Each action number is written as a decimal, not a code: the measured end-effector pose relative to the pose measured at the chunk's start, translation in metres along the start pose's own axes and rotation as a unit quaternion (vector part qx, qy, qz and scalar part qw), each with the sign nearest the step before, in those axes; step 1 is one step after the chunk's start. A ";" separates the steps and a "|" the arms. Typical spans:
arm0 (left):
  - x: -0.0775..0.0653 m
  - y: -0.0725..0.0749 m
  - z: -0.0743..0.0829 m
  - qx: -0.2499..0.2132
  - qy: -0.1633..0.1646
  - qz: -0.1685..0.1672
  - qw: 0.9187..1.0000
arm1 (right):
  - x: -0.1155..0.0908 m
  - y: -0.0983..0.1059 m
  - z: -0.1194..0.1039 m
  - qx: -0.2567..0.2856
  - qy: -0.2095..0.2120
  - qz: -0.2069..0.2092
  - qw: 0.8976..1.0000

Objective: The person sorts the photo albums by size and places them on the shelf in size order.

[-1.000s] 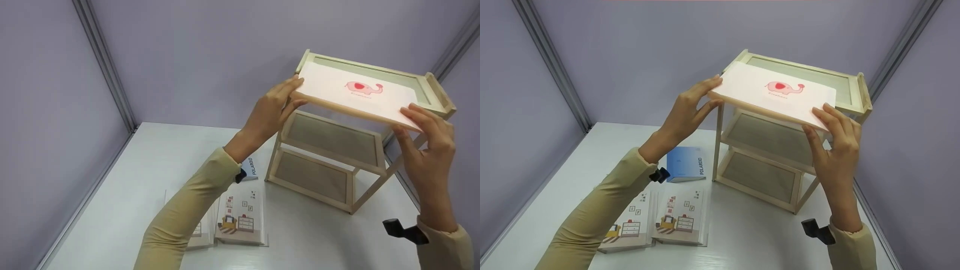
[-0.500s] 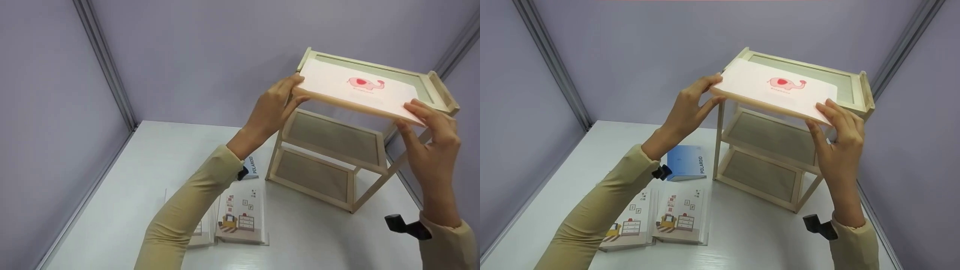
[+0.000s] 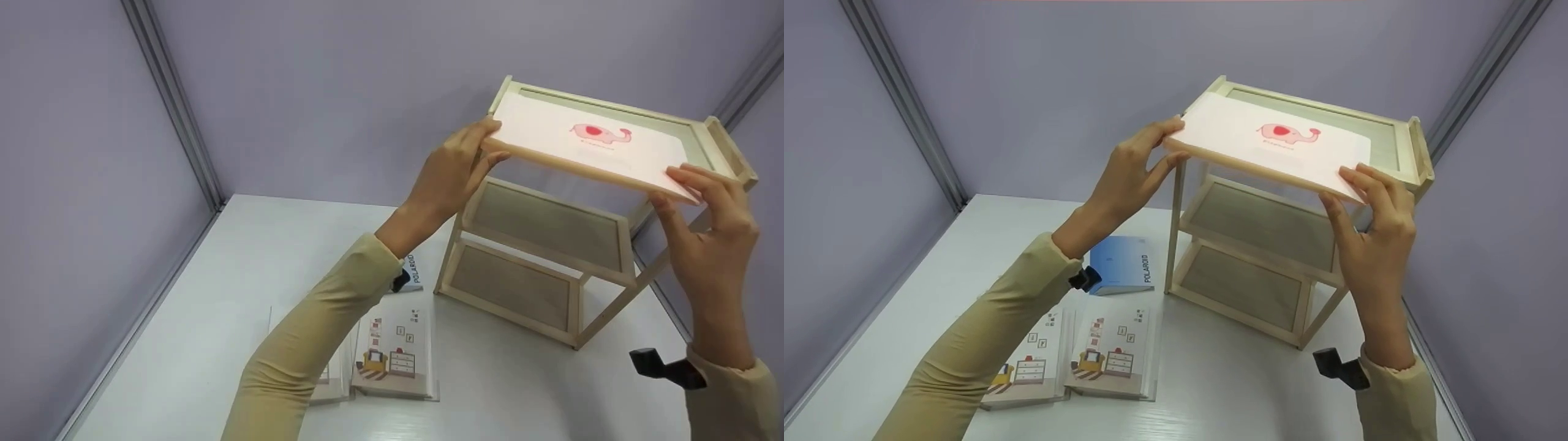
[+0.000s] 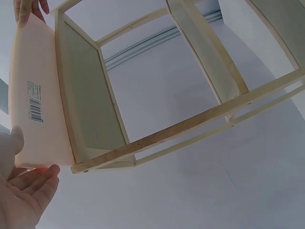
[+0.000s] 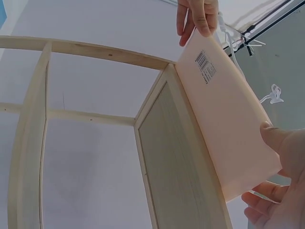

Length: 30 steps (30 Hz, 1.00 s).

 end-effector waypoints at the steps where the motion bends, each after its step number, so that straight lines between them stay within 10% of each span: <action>1: 0.000 -0.001 -0.001 0.003 0.004 -0.003 1.000 | 0.000 0.000 0.000 0.001 0.001 0.000 1.000; 30: 0.006 -0.012 -0.002 -0.005 0.030 -0.031 0.999 | 0.008 0.003 -0.011 0.002 0.002 0.012 1.000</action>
Point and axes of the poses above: each hand's wrist, its own x-axis towards the middle knuckle, its own y-axis out of the back of the hand, z = x × y, the point moved 10 cm from there along x, towards the middle knuckle
